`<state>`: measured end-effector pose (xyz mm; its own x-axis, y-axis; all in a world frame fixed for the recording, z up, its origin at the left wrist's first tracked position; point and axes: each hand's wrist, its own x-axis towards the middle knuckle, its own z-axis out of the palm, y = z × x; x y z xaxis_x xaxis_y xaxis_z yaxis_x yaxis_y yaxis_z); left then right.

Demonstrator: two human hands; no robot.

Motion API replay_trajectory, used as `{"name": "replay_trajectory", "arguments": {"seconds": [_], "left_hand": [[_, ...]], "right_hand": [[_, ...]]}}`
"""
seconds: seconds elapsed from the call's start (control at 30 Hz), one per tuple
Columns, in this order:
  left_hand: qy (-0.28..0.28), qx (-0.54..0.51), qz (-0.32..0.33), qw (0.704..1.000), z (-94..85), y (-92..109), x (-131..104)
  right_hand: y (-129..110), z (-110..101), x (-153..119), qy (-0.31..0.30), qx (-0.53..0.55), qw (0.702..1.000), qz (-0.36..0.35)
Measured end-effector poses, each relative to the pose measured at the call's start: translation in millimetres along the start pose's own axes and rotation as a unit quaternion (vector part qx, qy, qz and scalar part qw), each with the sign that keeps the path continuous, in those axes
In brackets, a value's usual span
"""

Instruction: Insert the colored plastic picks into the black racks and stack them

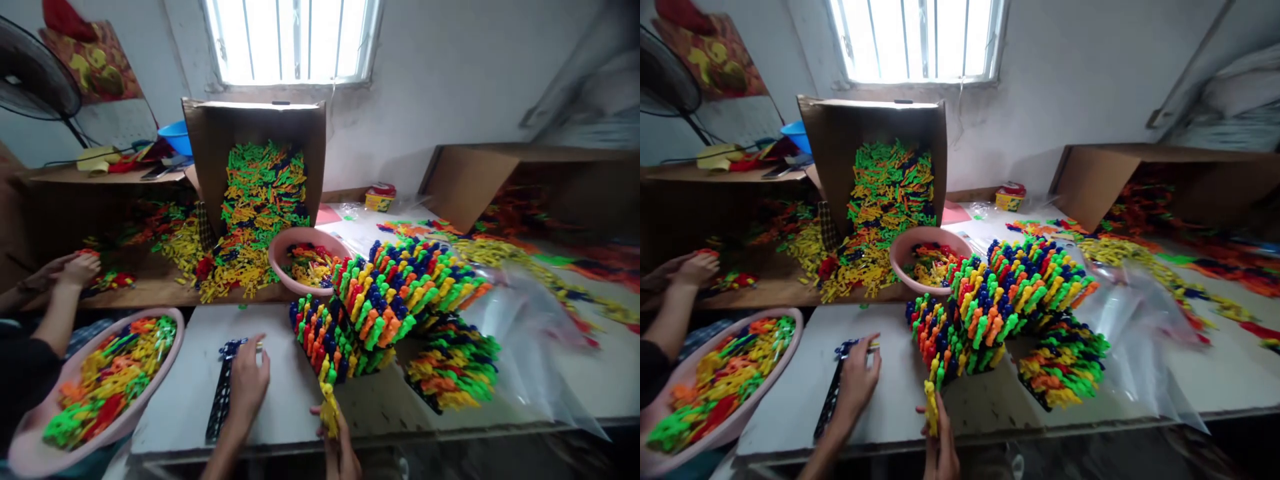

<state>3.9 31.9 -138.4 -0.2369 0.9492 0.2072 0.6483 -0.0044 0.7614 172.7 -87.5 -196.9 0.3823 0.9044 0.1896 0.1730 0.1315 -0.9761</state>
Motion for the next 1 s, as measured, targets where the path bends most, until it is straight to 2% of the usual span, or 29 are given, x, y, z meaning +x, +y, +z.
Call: {"name": "replay_trajectory", "arguments": {"seconds": [0.07,0.13,0.17,0.2,0.27,0.33,0.37,0.43,0.53,0.6,0.67,0.73,0.8,0.87,0.93,1.0], "left_hand": [[-0.033,0.159,0.064,0.985,-23.9,-11.9,29.0],[-0.117,0.224,0.109,0.961,-39.4,-17.5,54.1],[-0.136,0.229,0.128,0.955,-45.4,-18.0,64.2],[-0.134,0.218,0.140,0.956,-51.5,-17.3,72.5],[-0.077,0.151,0.134,0.976,-66.3,-13.4,82.7],[0.012,0.027,0.074,0.997,-84.8,-9.6,83.3],[0.048,-0.045,0.034,0.997,-94.2,-9.2,79.8],[0.095,-0.183,-0.050,0.977,-109.2,-13.1,66.0],[0.104,-0.343,-0.175,0.917,-115.5,-31.4,36.0],[0.113,-0.432,-0.253,0.858,-110.7,-46.9,17.4],[0.140,-0.504,-0.303,0.797,-104.2,-58.7,3.4],[0.160,-0.549,-0.320,0.756,-98.9,-62.4,-6.8],[0.129,-0.564,-0.309,0.755,-94.0,-57.2,-14.9],[0.056,-0.535,-0.288,0.792,-86.9,-46.2,-21.5],[-0.008,-0.456,-0.258,0.852,-75.6,-34.6,-26.1],[-0.038,-0.356,-0.210,0.910,-59.9,-26.3,-28.0]], "right_hand": [[-10.5,10.5,8.0,-0.057,0.061,0.996,0.022],[-22.5,24.3,19.7,-0.122,0.104,0.986,0.037],[-28.4,32.4,26.4,-0.147,0.112,0.982,0.046],[-34.0,41.1,33.3,-0.165,0.114,0.978,0.051],[-44.1,59.5,47.6,-0.169,0.095,0.980,0.037],[-52.4,78.7,62.1,-0.172,0.057,0.983,0.015],[-55.7,88.8,69.2,-0.182,0.060,0.981,0.011],[-60.2,111.3,82.6,-0.220,0.087,0.972,0.011],[-61.4,151.3,98.6,-0.258,0.105,0.960,0.007],[-58.8,177.3,104.3,-0.286,0.105,0.952,-0.010],[-54.3,194.6,105.0,-0.332,0.097,0.938,-0.032],[-48.0,196.1,102.0,-0.370,0.070,0.925,-0.054],[-40.3,179.5,97.6,-0.382,0.029,0.921,-0.067],[-32.6,149.9,93.8,-0.365,-0.007,0.928,-0.070],[-26.8,117.1,90.6,-0.331,-0.027,0.941,-0.066],[-23.8,91.4,87.5,-0.290,-0.028,0.955,-0.051]]}}
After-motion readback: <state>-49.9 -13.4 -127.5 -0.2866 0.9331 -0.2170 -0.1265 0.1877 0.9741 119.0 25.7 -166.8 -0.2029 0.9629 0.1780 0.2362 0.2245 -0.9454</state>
